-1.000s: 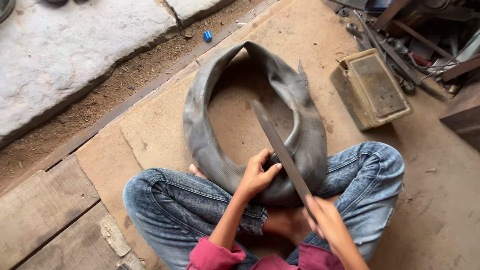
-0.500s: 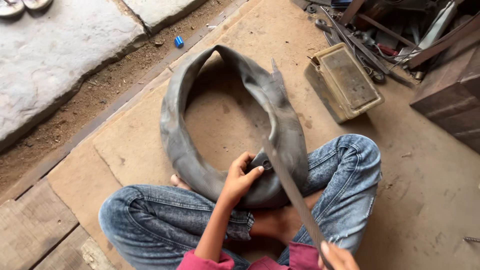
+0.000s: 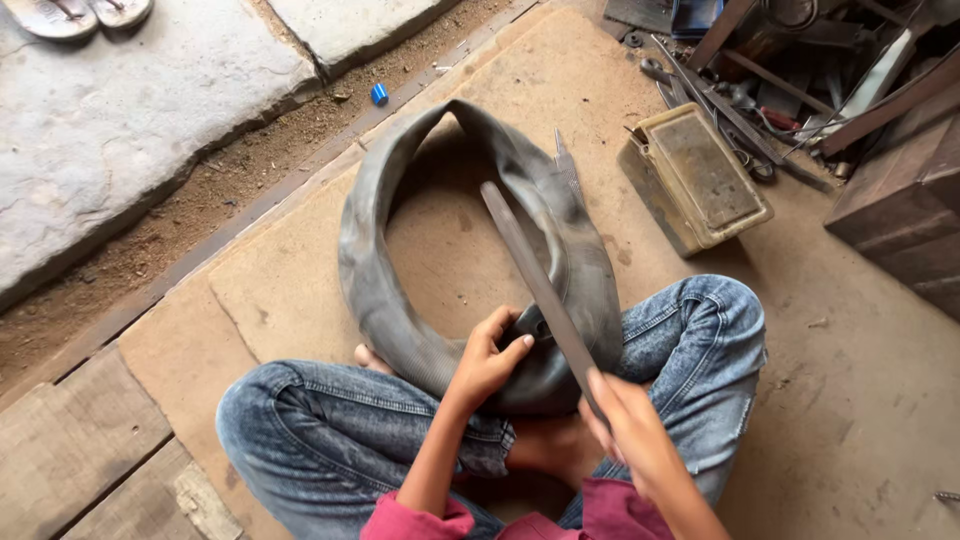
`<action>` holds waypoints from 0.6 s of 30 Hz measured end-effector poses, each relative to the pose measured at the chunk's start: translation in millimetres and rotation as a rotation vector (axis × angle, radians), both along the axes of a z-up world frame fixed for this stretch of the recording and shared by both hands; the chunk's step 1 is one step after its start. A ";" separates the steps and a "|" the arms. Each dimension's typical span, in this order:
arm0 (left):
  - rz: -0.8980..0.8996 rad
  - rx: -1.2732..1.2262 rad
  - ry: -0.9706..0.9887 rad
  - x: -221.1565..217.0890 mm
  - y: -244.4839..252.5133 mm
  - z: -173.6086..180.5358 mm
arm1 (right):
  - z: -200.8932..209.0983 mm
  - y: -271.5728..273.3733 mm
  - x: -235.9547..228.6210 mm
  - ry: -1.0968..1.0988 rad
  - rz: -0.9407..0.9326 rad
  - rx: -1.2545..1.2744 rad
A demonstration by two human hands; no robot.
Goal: The person sits cross-legged on the floor and uses a metal file to scrape the surface of a large rubber tire. They hold the tire steady with one hand while moving the file back and forth across a specific section of the tire's inner surface.
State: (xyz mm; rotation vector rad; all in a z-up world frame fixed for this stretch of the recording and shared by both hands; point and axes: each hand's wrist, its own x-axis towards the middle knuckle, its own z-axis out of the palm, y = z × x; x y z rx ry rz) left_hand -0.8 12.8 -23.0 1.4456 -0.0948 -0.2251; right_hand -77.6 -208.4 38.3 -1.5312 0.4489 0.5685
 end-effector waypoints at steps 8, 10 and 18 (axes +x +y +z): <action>0.007 -0.038 0.006 -1.9 -4.1 -5.6 | -65.0 -68.0 -88.1 0.261 0.078 0.090; 0.030 0.028 -0.044 -3.0 -2.6 1.0 | -60.2 -41.3 -53.2 0.270 0.071 0.051; 0.020 0.040 0.002 -0.9 -2.4 3.2 | -17.6 -0.7 25.6 0.090 0.136 -0.023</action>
